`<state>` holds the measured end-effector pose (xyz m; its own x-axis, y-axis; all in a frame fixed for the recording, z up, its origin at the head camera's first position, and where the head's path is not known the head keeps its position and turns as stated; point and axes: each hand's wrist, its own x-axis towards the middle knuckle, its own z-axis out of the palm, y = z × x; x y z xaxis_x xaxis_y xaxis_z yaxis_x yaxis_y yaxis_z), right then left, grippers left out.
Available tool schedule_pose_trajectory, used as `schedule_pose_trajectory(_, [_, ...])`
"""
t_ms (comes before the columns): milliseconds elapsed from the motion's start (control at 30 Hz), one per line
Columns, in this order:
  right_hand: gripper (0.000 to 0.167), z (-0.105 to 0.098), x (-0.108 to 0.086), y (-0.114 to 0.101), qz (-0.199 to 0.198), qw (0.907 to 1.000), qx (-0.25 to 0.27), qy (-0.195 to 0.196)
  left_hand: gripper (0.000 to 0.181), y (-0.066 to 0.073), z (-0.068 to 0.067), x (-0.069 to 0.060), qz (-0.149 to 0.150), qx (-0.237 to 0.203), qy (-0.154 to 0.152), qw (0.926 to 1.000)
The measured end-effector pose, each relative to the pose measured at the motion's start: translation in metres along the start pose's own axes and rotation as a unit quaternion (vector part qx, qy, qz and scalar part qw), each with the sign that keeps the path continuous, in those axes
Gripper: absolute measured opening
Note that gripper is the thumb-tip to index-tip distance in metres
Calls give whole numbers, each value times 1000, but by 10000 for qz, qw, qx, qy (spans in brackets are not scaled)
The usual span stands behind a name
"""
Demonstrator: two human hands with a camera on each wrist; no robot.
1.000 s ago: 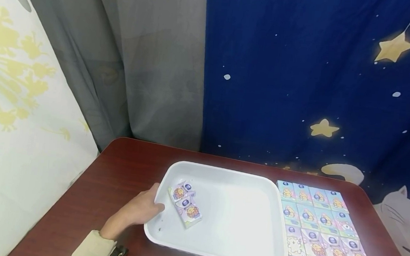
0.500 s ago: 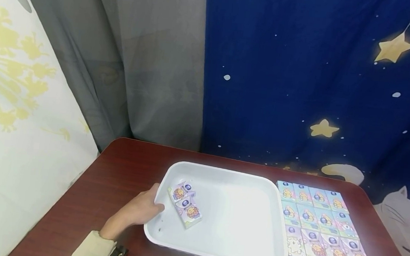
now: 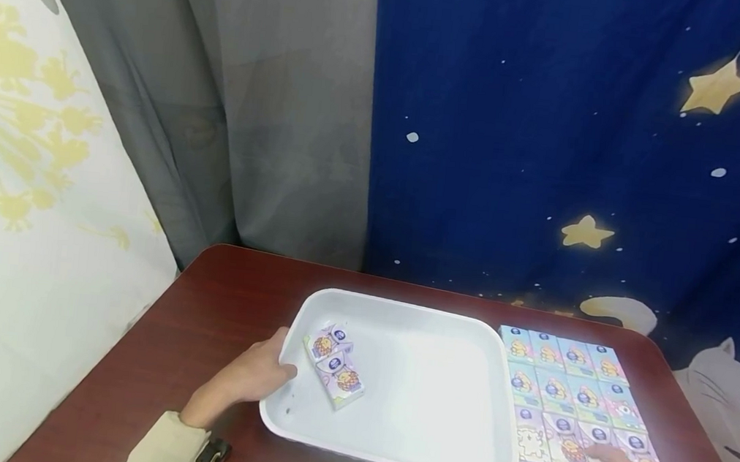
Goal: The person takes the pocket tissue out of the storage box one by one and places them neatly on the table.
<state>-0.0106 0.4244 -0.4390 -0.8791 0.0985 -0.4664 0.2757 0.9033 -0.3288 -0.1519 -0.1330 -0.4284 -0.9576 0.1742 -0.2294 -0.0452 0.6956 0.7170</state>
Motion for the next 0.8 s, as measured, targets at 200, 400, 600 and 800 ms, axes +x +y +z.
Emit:
schedule_pose_trajectory(200, [61, -45, 5, -76, -482, 9977, 273, 400, 56, -1, -1, -2, -10, -79, -5, 10000])
schedule_pose_trajectory(400, [28, -54, 16, -135, -1971, 9660, -16, 1673, 57, -2, 0, -3, -75, -74, -7, 9999])
schedule_pose_trajectory(600, [22, -60, 36, -181, -3111, 9317, -103, 1873, 56, 1, 0, -3, -21, -164, -31, 9999])
schedule_pose_trajectory(800, [22, -64, 54, -221, -3850, 9089, 40, 1605, 55, 3, 0, -3, 52, -192, -18, 9998])
